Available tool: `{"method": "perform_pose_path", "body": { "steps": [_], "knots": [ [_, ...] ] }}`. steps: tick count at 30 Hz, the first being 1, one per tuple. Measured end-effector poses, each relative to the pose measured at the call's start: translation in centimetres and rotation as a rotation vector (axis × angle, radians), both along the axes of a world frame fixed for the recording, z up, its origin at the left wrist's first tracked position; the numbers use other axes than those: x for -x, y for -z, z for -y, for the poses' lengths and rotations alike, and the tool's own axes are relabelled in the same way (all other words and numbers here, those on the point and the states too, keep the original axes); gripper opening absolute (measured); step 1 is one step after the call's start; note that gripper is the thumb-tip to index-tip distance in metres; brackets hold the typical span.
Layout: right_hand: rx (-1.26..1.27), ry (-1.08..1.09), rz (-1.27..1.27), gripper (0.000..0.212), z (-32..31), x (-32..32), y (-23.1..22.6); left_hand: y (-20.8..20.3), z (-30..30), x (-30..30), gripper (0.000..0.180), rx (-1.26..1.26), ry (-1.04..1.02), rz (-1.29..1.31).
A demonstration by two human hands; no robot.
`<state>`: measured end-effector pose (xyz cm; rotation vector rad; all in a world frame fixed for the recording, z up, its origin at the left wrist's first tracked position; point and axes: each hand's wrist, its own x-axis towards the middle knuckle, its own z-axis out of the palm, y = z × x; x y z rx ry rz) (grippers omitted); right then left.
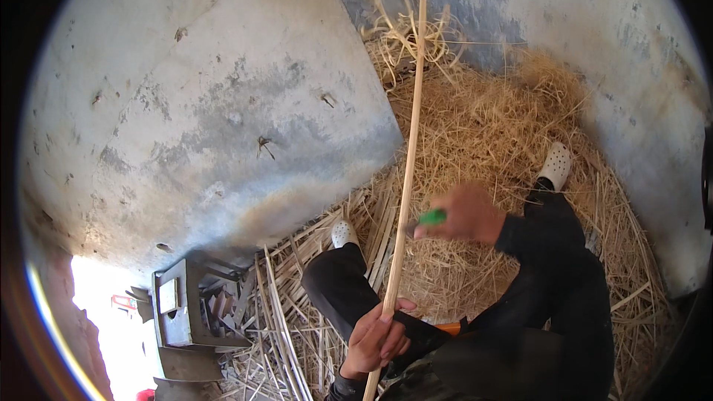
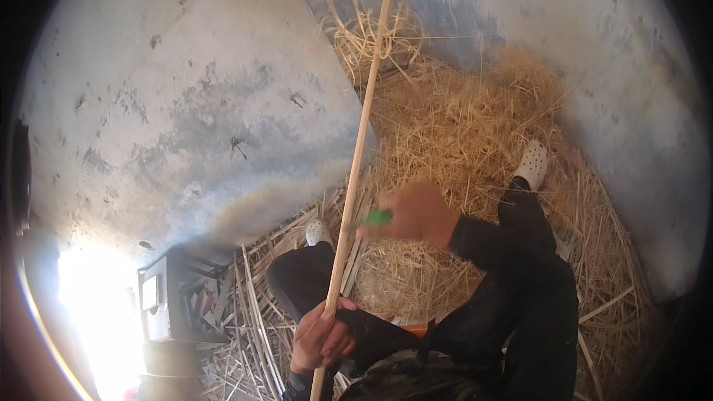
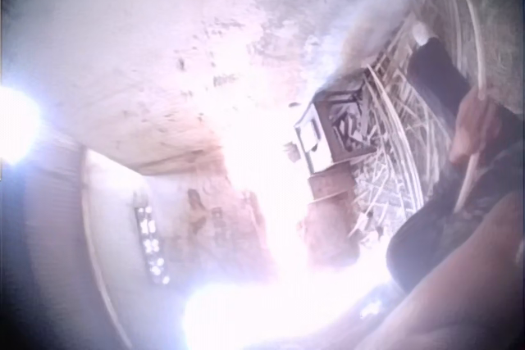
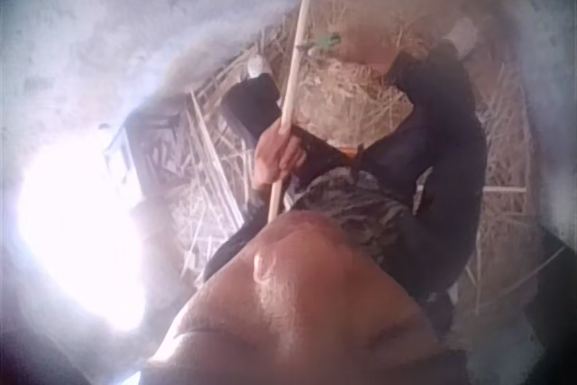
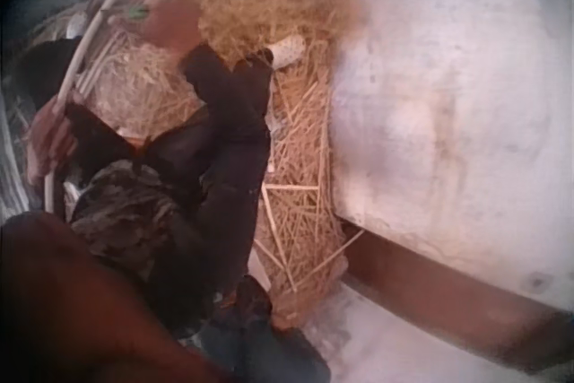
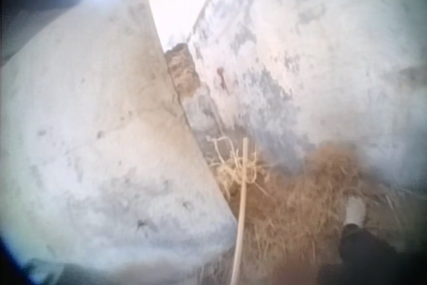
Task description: The person sits on a hay-covered floor and uses a green-handled knife to peel the bark off a long, thin wooden stick. They hold the stick with their left hand and scrape the knife along its length with their right hand, removing the outer layer.
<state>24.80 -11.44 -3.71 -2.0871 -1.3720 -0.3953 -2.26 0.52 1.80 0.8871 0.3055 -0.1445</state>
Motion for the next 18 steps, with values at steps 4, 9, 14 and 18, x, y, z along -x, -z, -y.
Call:
{"method": "perform_pose_path", "body": {
  "steps": [4, 9, 14, 18],
  "knots": [
    [0.084, 0.128, -0.230, 0.073, 0.5, -4.4, -1.3, -0.1, 0.2, 0.3, 0.036, -0.001, 0.010, -0.021],
    [-0.052, -0.015, -0.148, 0.075, -1.0, -1.8, -0.3, -0.2, 0.0, 0.3, 0.035, -0.029, 0.020, 0.010],
    [0.136, 0.212, -0.321, 0.074, -0.5, -6.5, -1.1, -0.4, 0.2, 0.4, 0.033, -0.085, 0.036, -0.038],
    [0.014, -0.045, -0.148, 0.075, -1.5, -1.4, 0.1, -0.3, -0.2, 0.1, 0.032, -0.063, 0.017, -0.026]
  ]
}}
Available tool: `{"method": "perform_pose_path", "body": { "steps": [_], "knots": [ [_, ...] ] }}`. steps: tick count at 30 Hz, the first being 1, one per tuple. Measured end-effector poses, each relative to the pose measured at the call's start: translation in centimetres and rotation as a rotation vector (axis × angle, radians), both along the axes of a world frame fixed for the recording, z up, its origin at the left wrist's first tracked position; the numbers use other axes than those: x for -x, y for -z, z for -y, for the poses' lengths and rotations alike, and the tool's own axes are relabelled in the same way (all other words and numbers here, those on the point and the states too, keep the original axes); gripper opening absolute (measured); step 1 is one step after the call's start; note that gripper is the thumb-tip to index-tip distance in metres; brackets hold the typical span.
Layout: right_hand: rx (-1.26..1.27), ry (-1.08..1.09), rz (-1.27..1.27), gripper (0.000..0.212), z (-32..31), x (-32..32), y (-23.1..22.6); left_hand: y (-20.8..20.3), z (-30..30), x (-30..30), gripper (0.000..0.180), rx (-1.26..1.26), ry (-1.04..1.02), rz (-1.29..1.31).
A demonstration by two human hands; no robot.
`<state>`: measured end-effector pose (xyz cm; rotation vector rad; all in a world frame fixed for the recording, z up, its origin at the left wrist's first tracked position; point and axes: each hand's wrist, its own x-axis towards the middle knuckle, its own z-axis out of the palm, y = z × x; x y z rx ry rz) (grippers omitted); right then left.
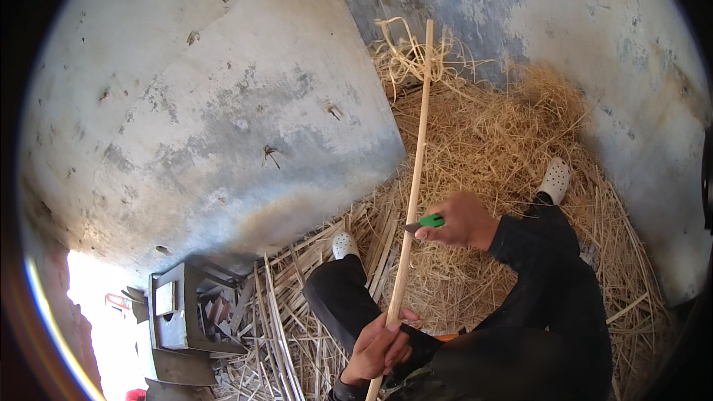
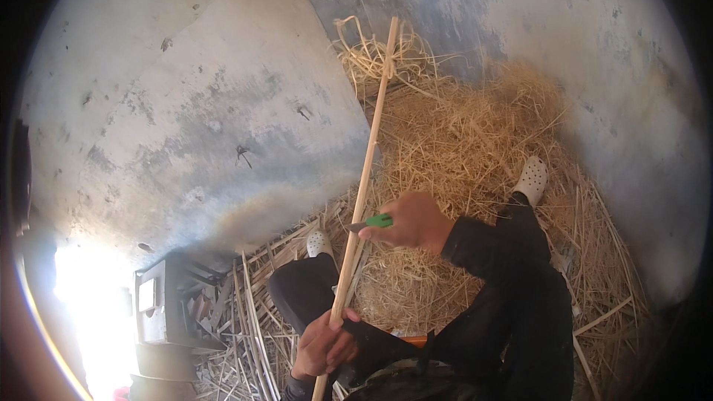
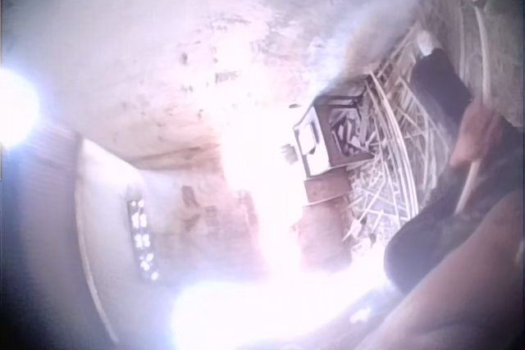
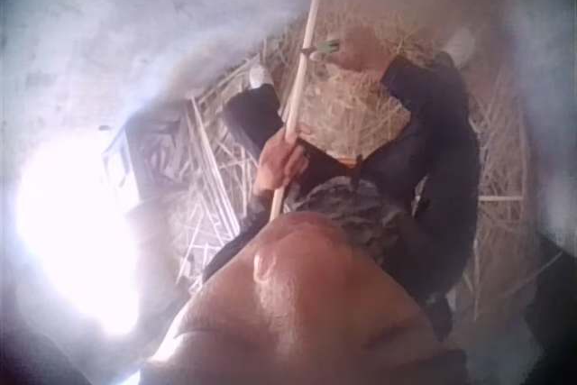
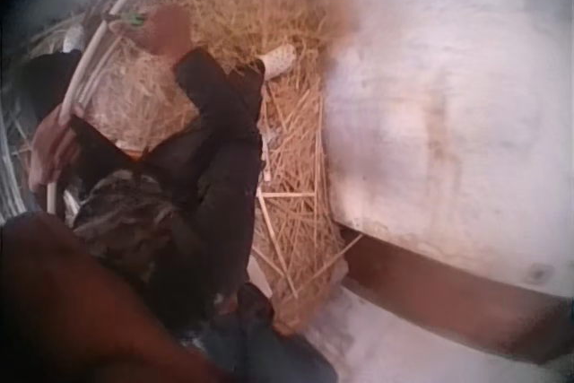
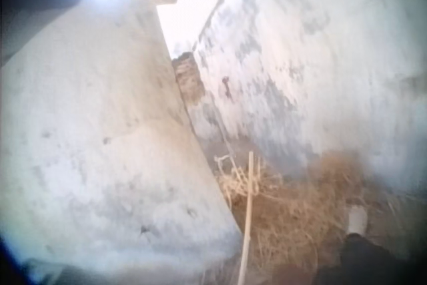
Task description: The person sits on a hay-covered floor and uses a green-handled knife to peel the bark off a long, thin wooden stick. They hold the stick with their left hand and scrape the knife along its length with their right hand, removing the outer layer.
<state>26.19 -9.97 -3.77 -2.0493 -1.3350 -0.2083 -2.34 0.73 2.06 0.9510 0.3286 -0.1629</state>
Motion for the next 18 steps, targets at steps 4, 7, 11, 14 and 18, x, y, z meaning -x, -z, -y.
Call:
{"method": "perform_pose_path", "body": {
  "steps": [4, 7, 11, 14, 18],
  "knots": [
    [0.066, 0.248, 0.013, 0.076, 1.0, -6.1, -0.3, -0.1, 0.1, 0.0, 0.032, 0.034, 0.041, 0.008],
    [0.139, 0.234, -0.047, 0.076, 1.0, -5.5, -0.2, -0.1, 0.0, -0.3, 0.031, 0.061, 0.065, 0.032],
    [-0.111, -0.004, 0.069, 0.076, -0.4, -0.9, 1.1, 0.7, -0.2, 0.5, 0.031, 0.140, 0.040, 0.042],
    [-0.007, 0.184, 0.093, 0.076, 1.1, -7.2, -1.4, 0.5, 0.2, 0.6, 0.030, 0.159, 0.082, 0.012],
    [0.008, 0.291, 0.284, 0.077, 1.0, -11.1, -0.2, 0.0, 0.8, 0.4, 0.029, 0.152, 0.059, -0.002]
  ]
}}
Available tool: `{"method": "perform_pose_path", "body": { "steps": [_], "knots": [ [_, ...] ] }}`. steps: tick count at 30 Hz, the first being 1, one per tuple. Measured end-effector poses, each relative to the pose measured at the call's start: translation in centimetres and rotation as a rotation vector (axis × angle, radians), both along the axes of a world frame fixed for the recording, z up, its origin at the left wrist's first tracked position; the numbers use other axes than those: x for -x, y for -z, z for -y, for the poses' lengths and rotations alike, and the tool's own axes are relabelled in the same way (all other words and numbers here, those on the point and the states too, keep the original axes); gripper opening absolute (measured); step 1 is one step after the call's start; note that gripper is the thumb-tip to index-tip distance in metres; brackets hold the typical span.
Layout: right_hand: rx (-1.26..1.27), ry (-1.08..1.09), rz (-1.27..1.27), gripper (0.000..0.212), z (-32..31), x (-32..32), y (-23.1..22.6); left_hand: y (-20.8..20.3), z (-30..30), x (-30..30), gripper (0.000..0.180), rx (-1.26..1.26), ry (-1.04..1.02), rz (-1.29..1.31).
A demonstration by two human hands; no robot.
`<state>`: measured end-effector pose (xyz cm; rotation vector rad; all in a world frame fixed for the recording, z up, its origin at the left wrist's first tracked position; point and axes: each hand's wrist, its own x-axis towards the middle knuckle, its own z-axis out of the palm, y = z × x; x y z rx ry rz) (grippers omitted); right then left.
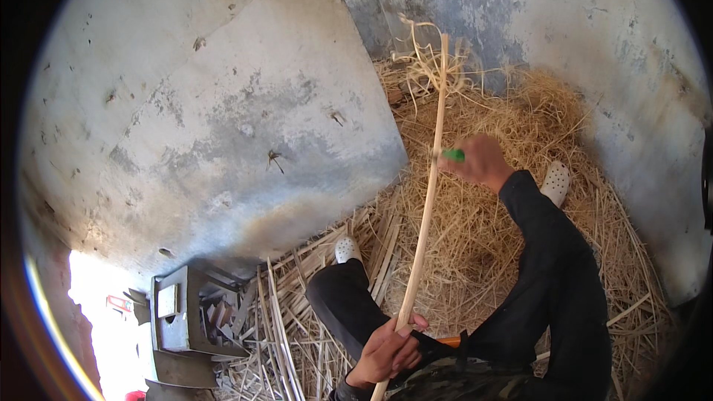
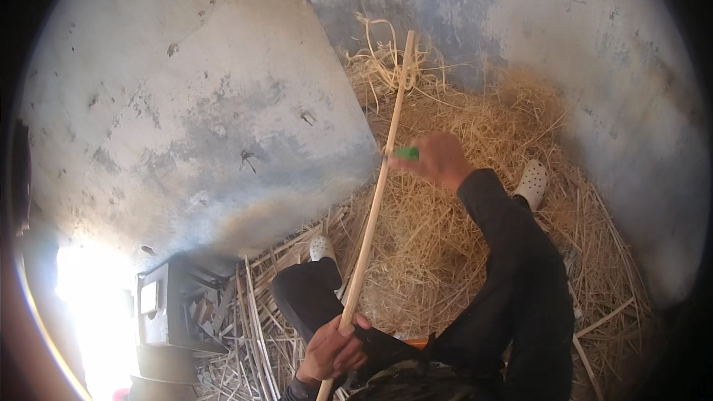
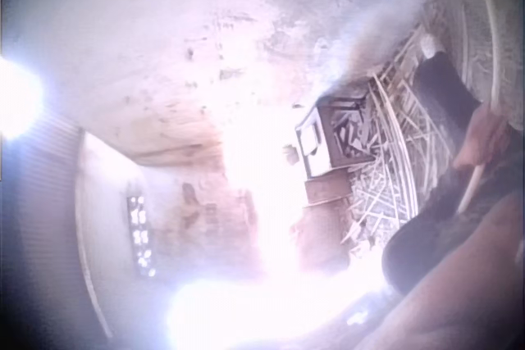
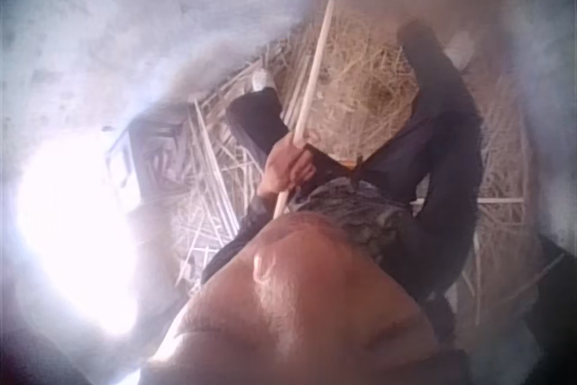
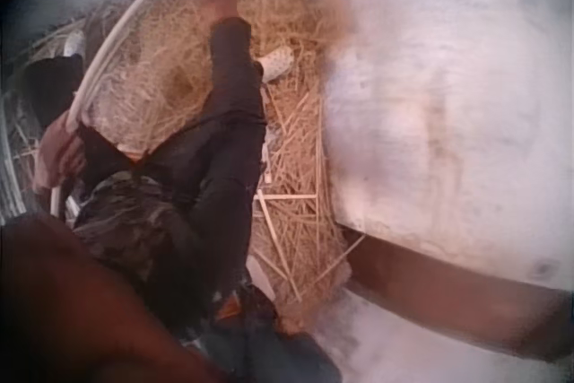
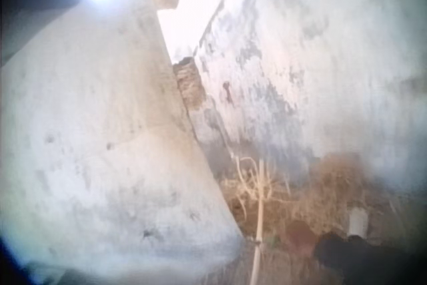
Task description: The person sits on a hay-covered floor and uses a green-handled knife to peel the bark off a long, thin wooden stick. They hold the stick with their left hand and scrape the knife along its length with their right hand, removing the outer layer.
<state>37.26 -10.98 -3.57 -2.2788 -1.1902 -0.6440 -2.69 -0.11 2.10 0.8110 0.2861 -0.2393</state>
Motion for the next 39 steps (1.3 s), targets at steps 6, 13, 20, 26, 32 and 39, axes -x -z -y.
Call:
{"method": "perform_pose_path", "body": {
  "steps": [6, 13, 20, 26, 32, 39],
  "knots": [
    [-0.053, 0.423, -0.397, 0.074, 5.4, -7.1, -1.3, 0.6, 1.2, 1.1, 0.032, 0.004, 0.164, -0.023],
    [-0.344, 0.178, -0.911, 0.076, 3.5, -4.9, 0.3, 1.7, 0.2, -0.8, 0.040, -0.426, 0.188, 0.042],
    [-0.211, -0.273, -1.005, 0.059, 0.0, 5.0, -0.9, 1.6, -1.6, -4.9, 0.040, -0.775, 0.210, 0.022],
    [-0.536, -0.337, -1.313, 0.038, -1.8, 3.8, 0.3, 7.7, -6.8, -11.3, 0.036, -0.915, 0.337, 0.261],
    [-0.616, -0.506, -1.394, 0.038, -2.1, 4.6, -0.2, 4.8, -5.8, -14.8, 0.035, -0.529, 0.229, 0.141],
    [-0.252, -0.294, -0.741, 0.067, -0.5, 6.6, -0.6, 2.8, -5.3, -13.1, 0.034, -0.779, 0.071, 0.119]
  ]
}}
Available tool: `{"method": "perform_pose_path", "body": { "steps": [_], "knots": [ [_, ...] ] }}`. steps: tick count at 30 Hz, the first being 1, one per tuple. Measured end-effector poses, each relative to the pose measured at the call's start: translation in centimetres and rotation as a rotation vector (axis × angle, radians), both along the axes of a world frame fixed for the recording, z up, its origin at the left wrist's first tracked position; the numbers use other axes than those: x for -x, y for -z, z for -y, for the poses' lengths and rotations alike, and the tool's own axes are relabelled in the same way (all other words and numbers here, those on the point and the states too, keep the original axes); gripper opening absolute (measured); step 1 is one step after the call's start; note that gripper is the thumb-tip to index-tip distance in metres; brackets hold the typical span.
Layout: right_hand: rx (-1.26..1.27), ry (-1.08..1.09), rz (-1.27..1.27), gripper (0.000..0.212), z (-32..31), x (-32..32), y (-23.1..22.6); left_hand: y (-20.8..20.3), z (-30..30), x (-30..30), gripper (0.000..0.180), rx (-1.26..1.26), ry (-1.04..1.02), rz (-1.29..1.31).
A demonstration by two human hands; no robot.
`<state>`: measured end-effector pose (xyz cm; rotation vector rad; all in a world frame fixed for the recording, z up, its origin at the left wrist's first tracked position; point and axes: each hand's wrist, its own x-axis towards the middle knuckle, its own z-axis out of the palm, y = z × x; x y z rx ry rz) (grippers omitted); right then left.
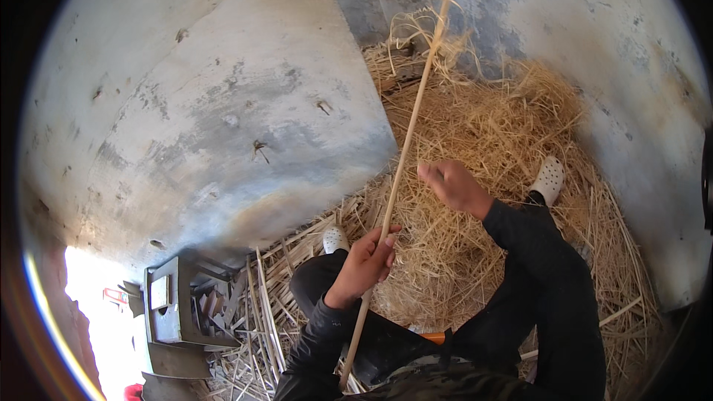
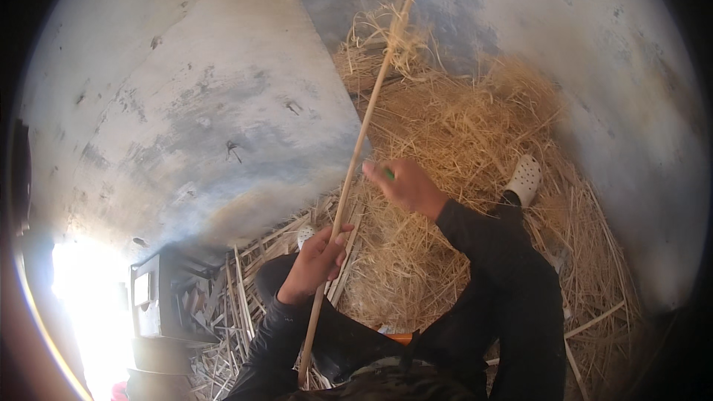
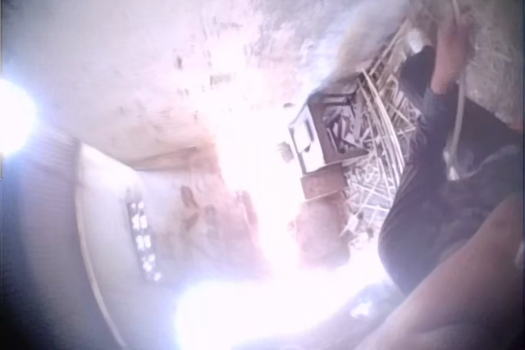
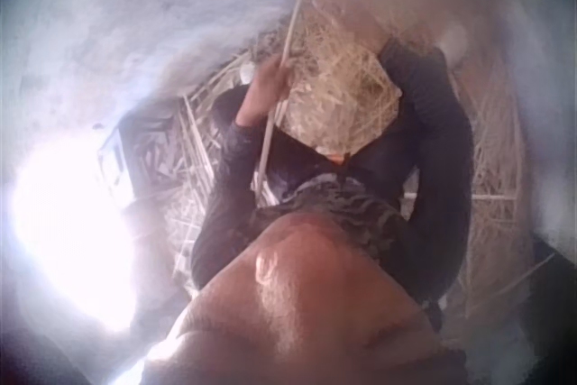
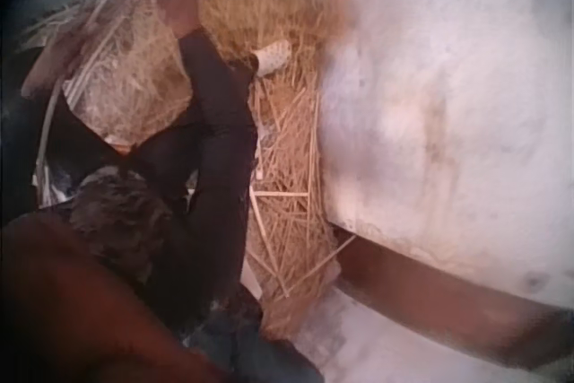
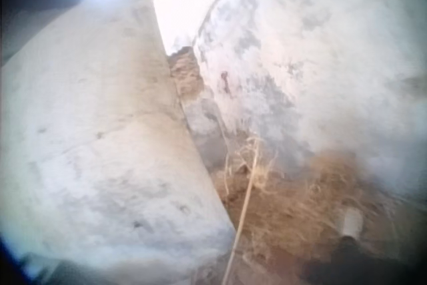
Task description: The person sits on a hay-covered floor and uses a green-handled knife to peel the bark off a long, thin wooden stick. They hold the stick with their left hand and scrape the knife along its length with their right hand, removing the outer layer.
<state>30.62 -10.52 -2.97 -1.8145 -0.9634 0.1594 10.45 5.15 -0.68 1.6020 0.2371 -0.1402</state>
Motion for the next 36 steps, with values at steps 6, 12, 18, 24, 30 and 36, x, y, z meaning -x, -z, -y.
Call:
{"method": "perform_pose_path", "body": {
  "steps": [6, 12, 18, 24, 30, 36],
  "knots": [
    [0.338, 0.148, 0.627, 0.078, -0.2, 2.0, 1.9, -2.2, 1.8, 3.6, 0.036, -0.098, -0.017, -0.006],
    [0.232, 0.034, 0.617, 0.078, 0.0, 4.1, 1.6, -1.6, 2.8, 5.8, 0.038, 0.103, -0.112, -0.061],
    [0.463, 0.122, 0.402, 0.078, 0.3, 0.8, 1.8, 0.0, 4.4, 7.9, 0.038, 0.342, -0.177, -0.127],
    [0.286, -0.022, 0.623, 0.080, -0.8, 3.9, 2.1, -1.0, 4.1, 8.3, 0.038, 0.112, -0.221, -0.064],
    [0.413, -0.017, 0.461, 0.082, -0.9, 2.8, 1.2, -1.2, 4.4, 8.8, 0.037, -0.098, -0.258, -0.045],
    [0.343, 0.091, 0.469, 0.082, -0.1, 1.3, 1.5, -1.5, 5.0, 8.9, 0.040, -0.339, -0.232, 0.068]
  ]
}}
